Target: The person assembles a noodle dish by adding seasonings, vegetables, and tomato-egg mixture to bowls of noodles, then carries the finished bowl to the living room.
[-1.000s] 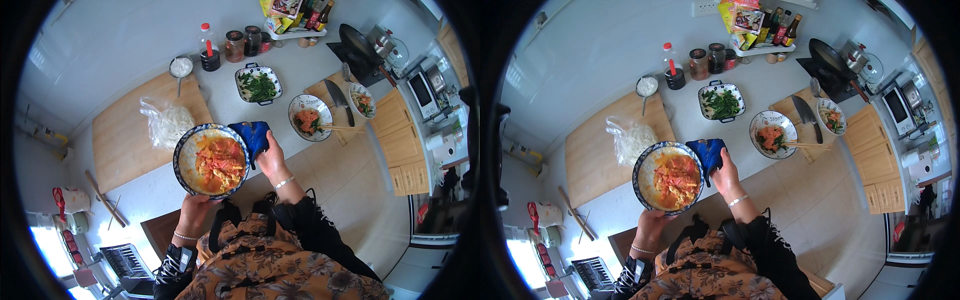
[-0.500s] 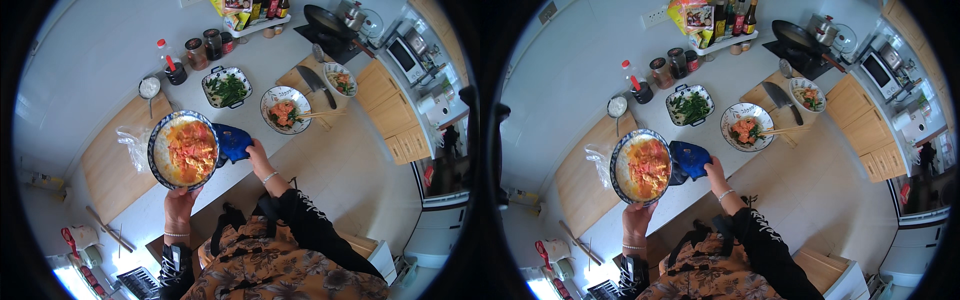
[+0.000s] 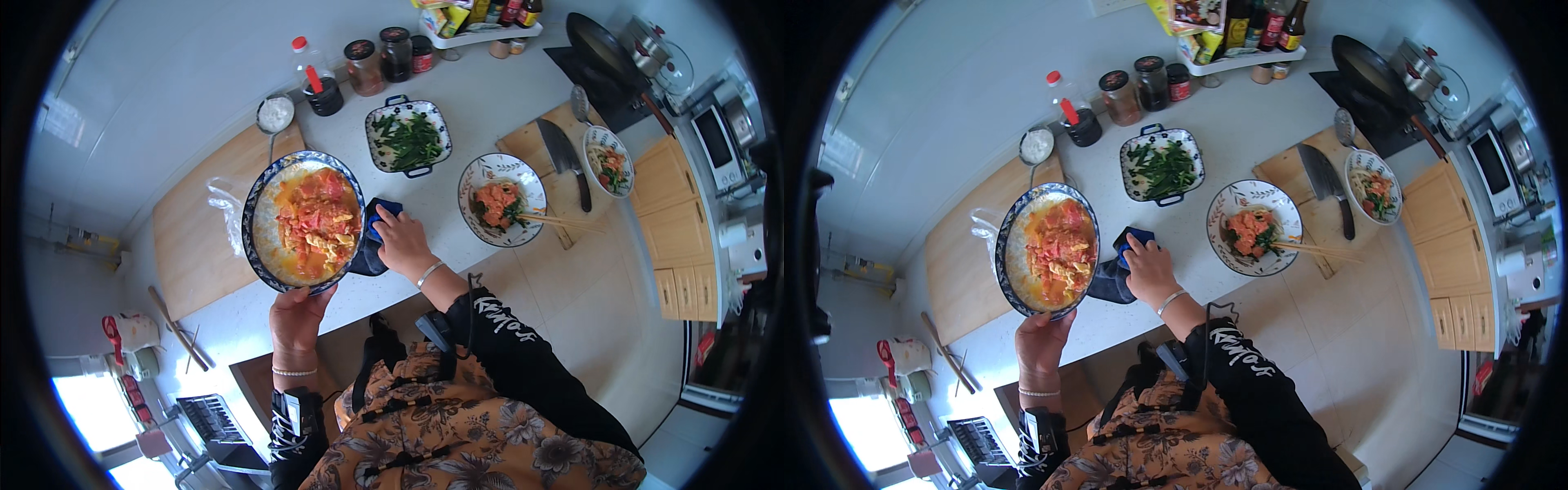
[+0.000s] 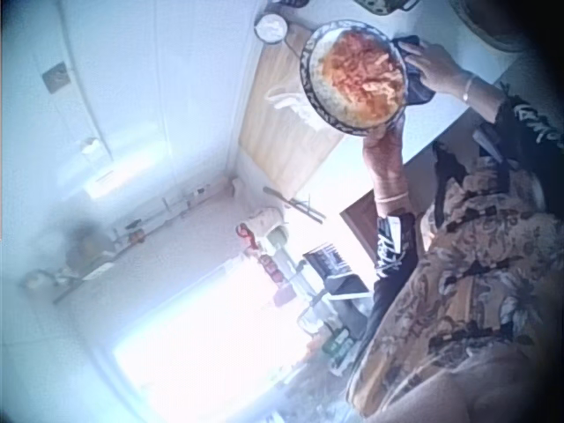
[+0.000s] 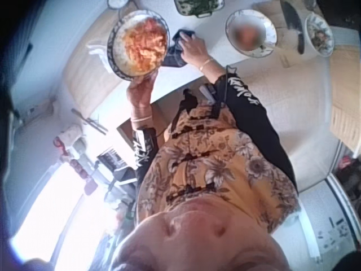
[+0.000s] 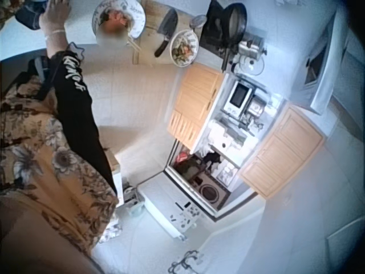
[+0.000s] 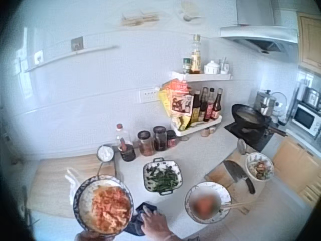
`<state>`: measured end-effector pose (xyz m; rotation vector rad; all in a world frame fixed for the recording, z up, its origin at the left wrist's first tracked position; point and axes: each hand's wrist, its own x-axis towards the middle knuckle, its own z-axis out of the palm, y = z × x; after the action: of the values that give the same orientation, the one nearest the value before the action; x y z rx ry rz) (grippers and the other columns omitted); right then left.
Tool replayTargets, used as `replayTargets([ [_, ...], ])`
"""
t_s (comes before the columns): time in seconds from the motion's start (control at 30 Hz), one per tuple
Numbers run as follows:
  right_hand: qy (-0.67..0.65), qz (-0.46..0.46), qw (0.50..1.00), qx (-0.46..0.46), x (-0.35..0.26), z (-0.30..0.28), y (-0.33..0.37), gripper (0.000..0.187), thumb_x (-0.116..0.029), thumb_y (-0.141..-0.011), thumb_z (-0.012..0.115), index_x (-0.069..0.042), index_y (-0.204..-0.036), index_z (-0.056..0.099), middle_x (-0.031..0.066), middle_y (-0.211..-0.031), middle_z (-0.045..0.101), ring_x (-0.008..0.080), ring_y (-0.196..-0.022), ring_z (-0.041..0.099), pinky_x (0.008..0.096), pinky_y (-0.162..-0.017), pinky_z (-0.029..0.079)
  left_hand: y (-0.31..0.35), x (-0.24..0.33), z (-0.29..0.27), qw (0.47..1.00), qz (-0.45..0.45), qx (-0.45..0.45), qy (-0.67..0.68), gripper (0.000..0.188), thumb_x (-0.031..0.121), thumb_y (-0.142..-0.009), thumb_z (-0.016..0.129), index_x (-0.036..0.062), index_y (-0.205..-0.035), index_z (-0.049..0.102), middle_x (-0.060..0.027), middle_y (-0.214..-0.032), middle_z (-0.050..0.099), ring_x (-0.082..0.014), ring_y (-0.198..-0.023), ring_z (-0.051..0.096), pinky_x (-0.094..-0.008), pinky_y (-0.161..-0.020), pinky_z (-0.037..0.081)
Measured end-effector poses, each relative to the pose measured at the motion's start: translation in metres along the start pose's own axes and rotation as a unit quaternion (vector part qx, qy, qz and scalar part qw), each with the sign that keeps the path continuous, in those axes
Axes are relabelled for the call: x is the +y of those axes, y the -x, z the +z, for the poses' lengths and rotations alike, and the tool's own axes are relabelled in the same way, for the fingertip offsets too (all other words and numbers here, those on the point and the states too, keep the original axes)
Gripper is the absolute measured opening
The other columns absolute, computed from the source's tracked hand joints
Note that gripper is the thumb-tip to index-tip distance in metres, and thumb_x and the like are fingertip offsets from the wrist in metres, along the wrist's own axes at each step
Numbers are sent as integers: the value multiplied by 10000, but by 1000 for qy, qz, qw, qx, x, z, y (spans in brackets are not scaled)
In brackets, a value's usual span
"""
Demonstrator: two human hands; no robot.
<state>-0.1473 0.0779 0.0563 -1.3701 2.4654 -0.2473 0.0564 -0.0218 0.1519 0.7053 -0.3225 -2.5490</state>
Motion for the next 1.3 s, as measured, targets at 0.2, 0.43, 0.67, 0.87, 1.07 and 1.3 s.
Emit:
replayTargets([
  [0.2, -30, -20, 997, 67, 7, 20, 6, 485, -340, -698, 715, -224, -1150, 580, 93, -1455, 276, 294, -1211, 376, 536, -906, 405, -6, 0, -3, 1000, -6, 7, -23, 573, -101, -732, 485, -71, -1293, 373, -230, -1283, 480, -389, -1157, 498, -493, -945, 474],
  [0.43, -95, -29, 974, 205, -41, 57, 46, 421, -38, -657, 672, -148, -1048, 564, 141, -1185, 460, 347, -1003, 484, 412, -804, 481, -33, 8, -5, 991, -94, -90, -36, 500, -78, -765, 502, -73, -1255, 403, -207, -1240, 514, -366, -1150, 504, -489, -961, 462],
  [0.67, -273, -10, 947, 170, -69, 55, 102, 411, -51, -666, 639, -116, -1067, 576, 134, -1053, 544, 341, -1008, 503, 406, -884, 417, -118, -25, 40, 975, -150, -119, -115, 421, -88, -812, 442, -84, -1228, 380, -218, -1214, 500, -363, -1105, 525, -482, -963, 466],
  [0.87, -432, 38, 887, 159, 24, 59, 106, 477, -84, -744, 626, -29, -1200, 494, 155, -1176, 471, 287, -1096, 486, 345, -965, 388, -237, -122, 74, 969, -165, -90, -160, 376, -88, -850, 387, -100, -1225, 361, -232, -1204, 492, -354, -1098, 533, -442, -941, 500],
  [1.07, -497, 55, 854, 144, 31, 47, 134, 491, -111, -721, 628, -18, -1188, 506, 187, -1098, 581, 333, -1024, 561, 369, -913, 430, -272, -148, 93, 960, -163, -102, -204, 373, -90, -843, 382, -107, -1216, 367, -249, -1195, 496, -361, -1085, 544, -443, -925, 509],
  [1.3, -554, 87, 826, 64, -4, 39, 132, 507, -146, -779, 644, -43, -1242, 464, 163, -1113, 579, 273, -1028, 576, 336, -898, 437, -280, -137, 73, 956, -162, -84, -231, 374, -97, -831, 390, -96, -1205, 383, -240, -1194, 502, -358, -1076, 553, -447, -896, 526],
])
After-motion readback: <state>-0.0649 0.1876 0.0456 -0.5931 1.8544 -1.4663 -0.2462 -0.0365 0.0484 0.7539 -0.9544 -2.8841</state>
